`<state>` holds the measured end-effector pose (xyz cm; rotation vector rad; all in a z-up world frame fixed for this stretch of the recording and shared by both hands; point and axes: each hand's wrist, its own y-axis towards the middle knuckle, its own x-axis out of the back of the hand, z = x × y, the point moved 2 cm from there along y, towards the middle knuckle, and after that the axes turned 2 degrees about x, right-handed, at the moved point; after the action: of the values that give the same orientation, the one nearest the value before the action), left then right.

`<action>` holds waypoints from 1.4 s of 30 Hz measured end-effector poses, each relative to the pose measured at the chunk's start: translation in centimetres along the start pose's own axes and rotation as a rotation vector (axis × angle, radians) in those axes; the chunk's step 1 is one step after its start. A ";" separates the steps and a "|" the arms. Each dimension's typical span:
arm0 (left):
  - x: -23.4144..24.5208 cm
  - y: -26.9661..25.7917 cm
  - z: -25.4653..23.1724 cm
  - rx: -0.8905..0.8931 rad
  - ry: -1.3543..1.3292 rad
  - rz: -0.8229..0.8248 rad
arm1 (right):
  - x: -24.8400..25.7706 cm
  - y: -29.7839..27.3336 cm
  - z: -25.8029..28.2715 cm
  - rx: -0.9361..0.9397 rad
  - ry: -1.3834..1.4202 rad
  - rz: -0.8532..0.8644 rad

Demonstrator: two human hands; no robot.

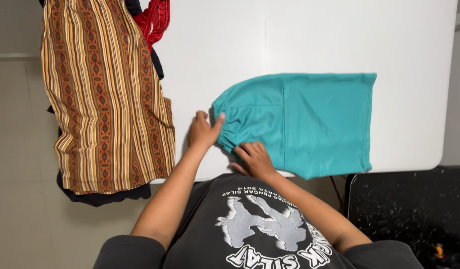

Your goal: The person folds a pair of teal shorts on a white table and places them into an open suitcase.

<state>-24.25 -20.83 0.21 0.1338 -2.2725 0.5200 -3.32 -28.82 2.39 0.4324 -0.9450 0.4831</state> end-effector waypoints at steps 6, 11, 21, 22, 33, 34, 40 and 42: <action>-2.4 0.0 1.5 -0.019 -0.054 0.053 | -2.9 -0.7 1.4 0.078 0.043 0.040; -0.1 -3.4 -2.0 -0.490 0.117 -0.299 | 0.9 -4.2 0.4 -0.151 0.016 -0.287; -4.3 -6.8 -1.4 -0.874 0.522 0.026 | 1.0 -13.3 -3.3 -0.705 -0.253 -0.082; -4.1 -6.7 -1.8 -0.867 0.530 0.015 | 0.8 -13.7 -3.3 -0.725 -0.250 -0.105; -7.9 -4.4 -10.1 -0.770 0.456 0.012 | 4.1 -11.6 -10.3 -0.731 -0.320 -0.277; -8.2 -3.5 -10.6 -0.759 0.488 0.019 | 4.2 -11.3 -11.4 -0.750 -0.323 -0.220; -7.8 -2.1 -9.8 -0.669 0.501 0.102 | 5.9 -15.6 -17.1 -0.865 -0.293 -0.205; -8.2 -2.0 -10.4 -0.694 0.475 0.073 | 6.5 -16.0 -17.7 -0.877 -0.325 -0.276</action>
<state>-11.05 -18.95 1.28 -0.3820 -1.8665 -0.2073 20.64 -30.80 -3.44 -0.1688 -1.2824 -0.2794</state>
